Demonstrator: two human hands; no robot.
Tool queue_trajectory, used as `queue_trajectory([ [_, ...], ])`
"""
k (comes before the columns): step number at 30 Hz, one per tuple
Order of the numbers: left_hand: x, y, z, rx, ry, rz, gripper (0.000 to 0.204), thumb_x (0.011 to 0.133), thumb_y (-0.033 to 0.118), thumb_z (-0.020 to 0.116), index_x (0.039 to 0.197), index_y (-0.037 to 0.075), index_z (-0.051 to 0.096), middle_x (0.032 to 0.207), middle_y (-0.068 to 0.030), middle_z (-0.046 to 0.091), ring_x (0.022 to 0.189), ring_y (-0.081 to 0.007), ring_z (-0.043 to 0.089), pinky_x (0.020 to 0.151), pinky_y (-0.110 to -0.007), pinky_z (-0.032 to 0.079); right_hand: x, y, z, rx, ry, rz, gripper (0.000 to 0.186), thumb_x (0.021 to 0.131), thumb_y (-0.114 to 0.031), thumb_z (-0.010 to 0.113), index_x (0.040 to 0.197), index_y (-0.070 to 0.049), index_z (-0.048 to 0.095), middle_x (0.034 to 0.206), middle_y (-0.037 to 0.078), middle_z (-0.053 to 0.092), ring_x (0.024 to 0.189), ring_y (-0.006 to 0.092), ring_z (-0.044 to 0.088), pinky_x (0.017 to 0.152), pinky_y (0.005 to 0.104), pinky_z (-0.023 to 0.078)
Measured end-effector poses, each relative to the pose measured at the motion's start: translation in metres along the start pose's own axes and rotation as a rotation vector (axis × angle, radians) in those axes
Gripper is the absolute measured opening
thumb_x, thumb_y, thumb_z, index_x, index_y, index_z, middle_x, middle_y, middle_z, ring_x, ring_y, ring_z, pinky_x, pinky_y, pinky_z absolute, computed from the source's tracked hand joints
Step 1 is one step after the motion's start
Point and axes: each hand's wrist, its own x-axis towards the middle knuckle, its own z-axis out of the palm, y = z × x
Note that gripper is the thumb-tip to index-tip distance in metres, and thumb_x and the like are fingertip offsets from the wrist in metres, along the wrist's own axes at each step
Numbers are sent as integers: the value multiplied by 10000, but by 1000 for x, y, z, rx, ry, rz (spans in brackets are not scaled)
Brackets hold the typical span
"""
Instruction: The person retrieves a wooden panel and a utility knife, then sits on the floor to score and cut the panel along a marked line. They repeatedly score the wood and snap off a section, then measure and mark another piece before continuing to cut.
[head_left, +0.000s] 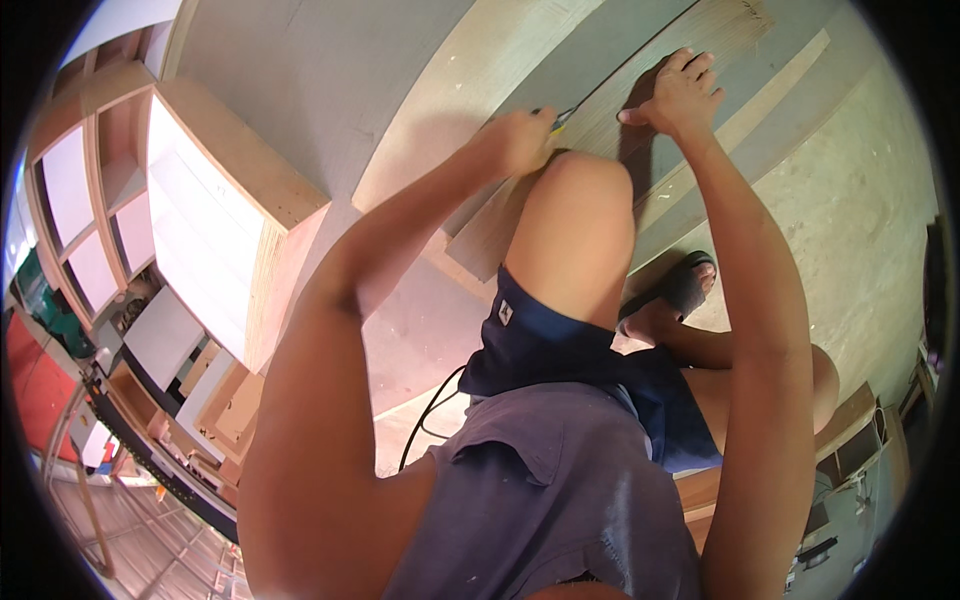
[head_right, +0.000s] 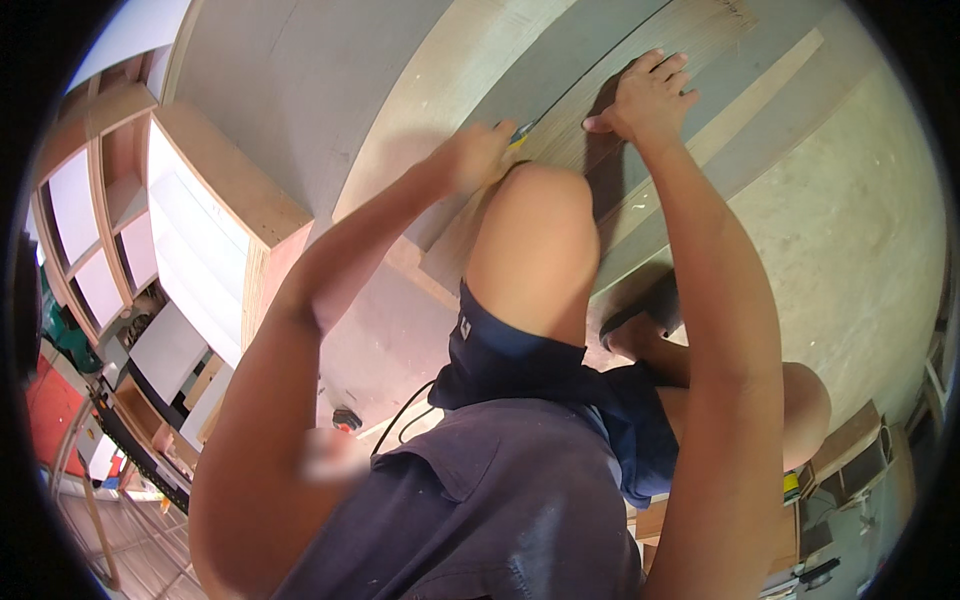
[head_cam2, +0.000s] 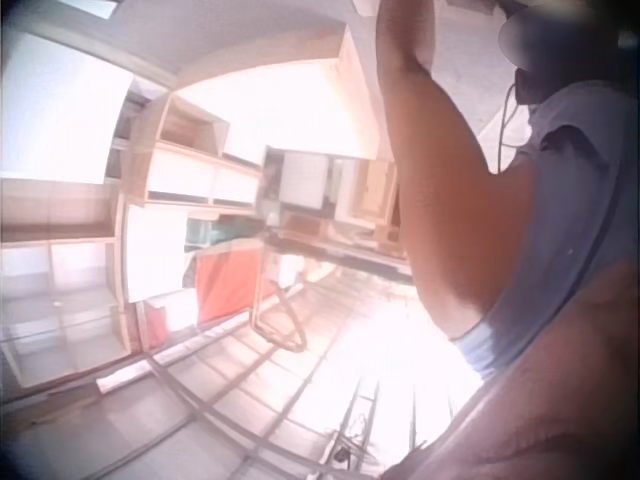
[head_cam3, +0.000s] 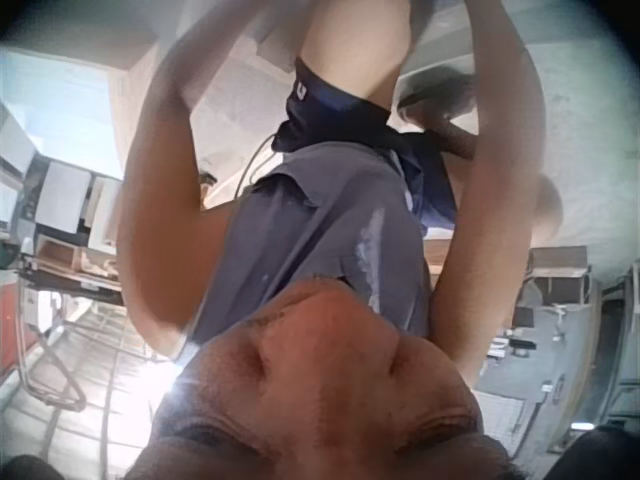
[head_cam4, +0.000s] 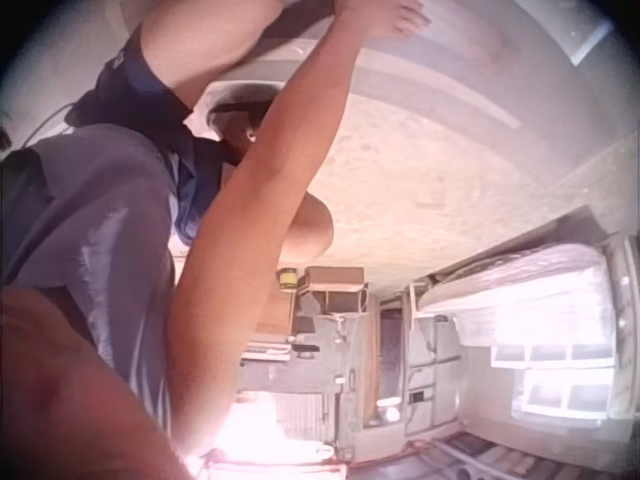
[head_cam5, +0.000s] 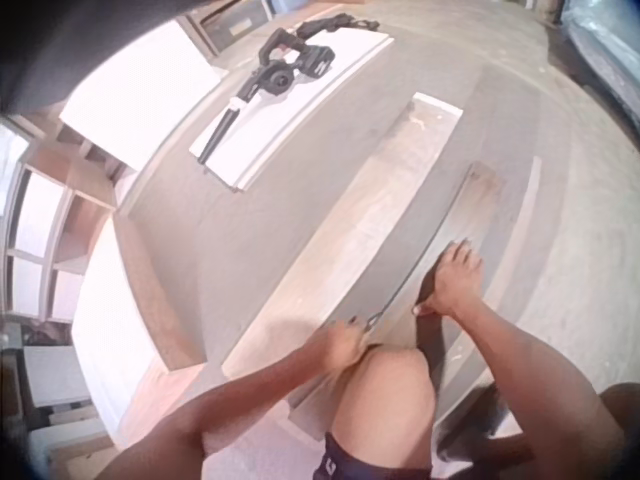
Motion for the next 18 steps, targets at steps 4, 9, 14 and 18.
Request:
queue_trajectory([
  [4,-113,-29,47,-61,-118,-267,275,965,208,550,1149,14,488,786,-278,654,769,-491,651,695,-570,512,-3,-3,5,57,18,7,1385,598,-552,923,1566,57,142,1605,349,173,1482,438,270,1149,618,269],
  [9,-253,-59,92,-29,-280,-475,289,1005,281,505,1170,47,465,786,-262,675,727,-496,655,675,-612,511,-3,7,9,84,41,17,1398,590,-540,930,1569,50,126,1614,336,160,1489,452,242,1146,643,248],
  [14,-249,-57,69,-5,-465,-580,323,998,259,493,1174,-11,515,836,-279,689,714,-447,691,656,-587,532,-14,-3,-13,63,-62,16,1392,611,-557,917,1572,57,119,1627,332,128,1506,450,209,1174,625,223],
  [18,-129,-71,-3,28,-522,-441,379,1017,283,438,1204,-14,581,848,-240,710,600,-368,702,623,-464,589,-10,-4,-23,88,-110,15,1414,603,-559,923,1569,72,106,1625,340,121,1512,450,197,1186,590,236],
])
